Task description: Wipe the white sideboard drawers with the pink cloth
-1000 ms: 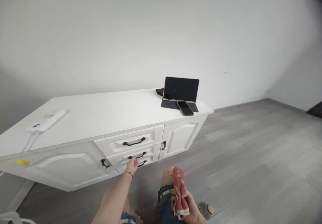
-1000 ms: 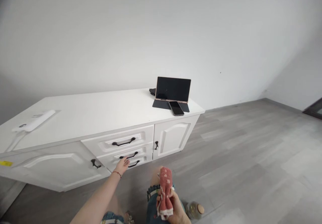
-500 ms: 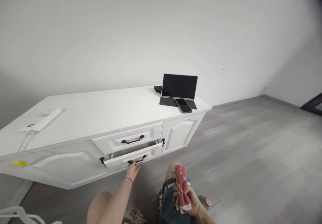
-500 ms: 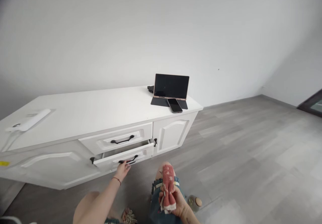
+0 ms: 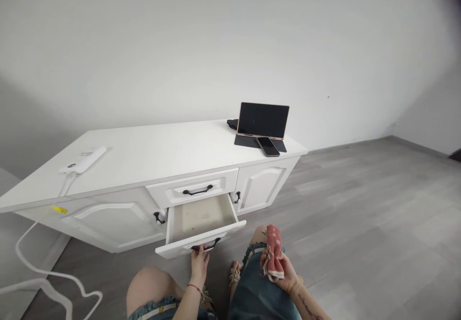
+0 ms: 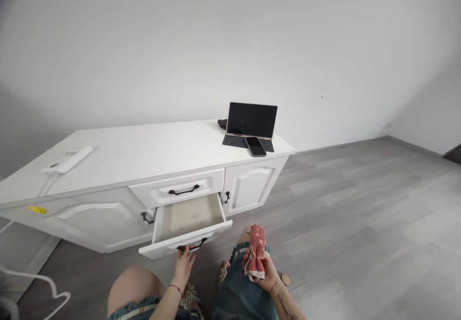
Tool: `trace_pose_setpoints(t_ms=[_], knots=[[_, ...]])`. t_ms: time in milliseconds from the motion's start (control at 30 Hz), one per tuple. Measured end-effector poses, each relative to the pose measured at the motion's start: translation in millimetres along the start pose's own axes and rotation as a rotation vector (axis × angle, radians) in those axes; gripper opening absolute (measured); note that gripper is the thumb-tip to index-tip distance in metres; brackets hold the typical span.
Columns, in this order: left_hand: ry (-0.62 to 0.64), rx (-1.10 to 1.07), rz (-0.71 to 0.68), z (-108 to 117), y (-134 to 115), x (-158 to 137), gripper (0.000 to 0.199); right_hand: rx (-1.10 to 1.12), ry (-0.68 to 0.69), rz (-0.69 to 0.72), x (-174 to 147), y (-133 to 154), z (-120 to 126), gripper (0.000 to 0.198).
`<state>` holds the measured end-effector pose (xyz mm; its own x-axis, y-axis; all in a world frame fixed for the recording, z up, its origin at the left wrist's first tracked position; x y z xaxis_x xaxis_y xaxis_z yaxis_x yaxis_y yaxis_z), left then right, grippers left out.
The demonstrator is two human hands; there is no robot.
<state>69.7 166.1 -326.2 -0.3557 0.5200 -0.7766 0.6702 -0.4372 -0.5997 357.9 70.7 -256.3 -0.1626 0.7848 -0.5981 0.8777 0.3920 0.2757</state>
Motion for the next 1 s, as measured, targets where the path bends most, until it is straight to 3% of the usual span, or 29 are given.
trace_pose_setpoints(t_ms=[367, 533, 1000], knots=[[0.032, -0.025, 0.017, 39.0, 23.2, -12.8, 0.018, -0.051, -0.072, 0.031, -1.9, -0.9, 3.1, 0.016], [0.037, 0.015, -0.023, 37.1, 21.2, -14.7, 0.017, -0.014, -0.004, -0.031, 1.9, -6.3, -0.5, 0.016], [0.002, 0.092, -0.055, 37.8, 22.3, -2.5, 0.015, -0.056, 0.026, -0.068, 13.4, -19.5, -12.4, 0.016]])
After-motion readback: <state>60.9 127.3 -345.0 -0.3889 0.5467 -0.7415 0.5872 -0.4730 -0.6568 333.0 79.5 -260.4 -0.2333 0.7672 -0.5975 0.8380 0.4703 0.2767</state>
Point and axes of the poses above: each hand's wrist, its own x-axis towards the middle knuckle, its own z-axis out of the back of the hand, y = z × x, the point moved 7 cm from there along x, towards the middle knuckle, and after that the axes turned 12 degrees about -y, right-handed, at the moved point
